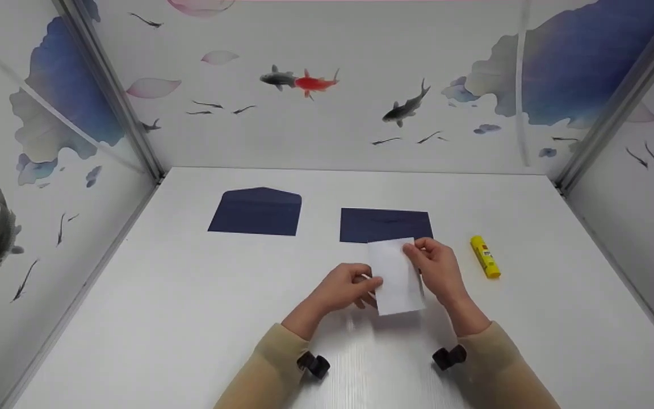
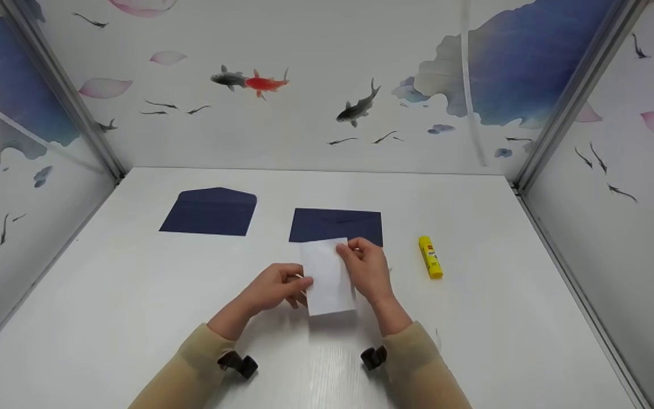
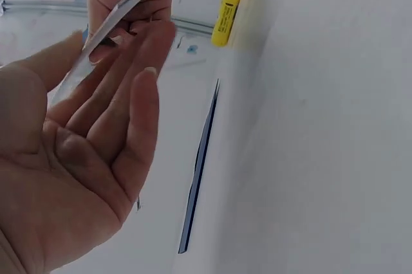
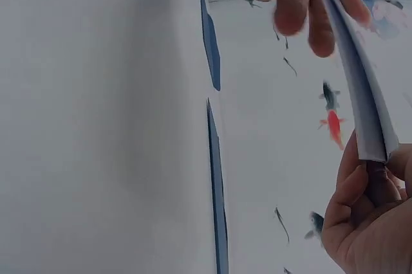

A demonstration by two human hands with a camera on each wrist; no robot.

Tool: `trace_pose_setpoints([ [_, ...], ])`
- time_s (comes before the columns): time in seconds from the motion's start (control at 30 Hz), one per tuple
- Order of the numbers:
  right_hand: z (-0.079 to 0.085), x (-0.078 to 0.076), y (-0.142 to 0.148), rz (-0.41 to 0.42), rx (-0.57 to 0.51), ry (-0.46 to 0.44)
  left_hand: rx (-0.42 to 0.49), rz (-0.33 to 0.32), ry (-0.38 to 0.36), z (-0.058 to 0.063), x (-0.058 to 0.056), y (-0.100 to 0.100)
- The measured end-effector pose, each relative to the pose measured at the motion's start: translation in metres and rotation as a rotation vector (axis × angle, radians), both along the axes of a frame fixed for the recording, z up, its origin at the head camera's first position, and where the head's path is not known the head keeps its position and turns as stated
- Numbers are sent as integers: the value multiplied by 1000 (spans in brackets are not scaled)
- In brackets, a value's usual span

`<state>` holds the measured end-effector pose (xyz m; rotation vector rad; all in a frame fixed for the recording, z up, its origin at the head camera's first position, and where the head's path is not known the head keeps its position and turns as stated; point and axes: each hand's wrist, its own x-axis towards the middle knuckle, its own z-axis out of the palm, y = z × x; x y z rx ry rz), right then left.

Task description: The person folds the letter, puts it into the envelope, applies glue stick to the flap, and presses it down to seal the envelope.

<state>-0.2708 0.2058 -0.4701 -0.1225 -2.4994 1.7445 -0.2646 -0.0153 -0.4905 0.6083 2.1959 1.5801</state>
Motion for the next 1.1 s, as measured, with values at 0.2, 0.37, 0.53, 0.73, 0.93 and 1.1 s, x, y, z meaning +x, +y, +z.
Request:
trace_pose_setpoints([
  [0.2, -1, -1, -1, 54, 16, -82, 94, 210, -2, -1, -3, 1],
  [0.37, -1, 0, -2, 97, 26, -138, 141, 298, 6, -2, -3, 1],
  [0.53, -2, 1, -4, 65, 16, -125, 155, 302, 2, 0, -2, 1],
  [0.73, -4, 1, -4, -1, 39, -111, 148, 206, -43, -1, -1, 3],
  [0.93, -7, -2, -3, -20, 70, -92, 103, 176, -76, 0, -1, 1],
  [1.1, -7, -3, -2, -21, 64, -85, -21, 199, -18, 8, -5, -11],
])
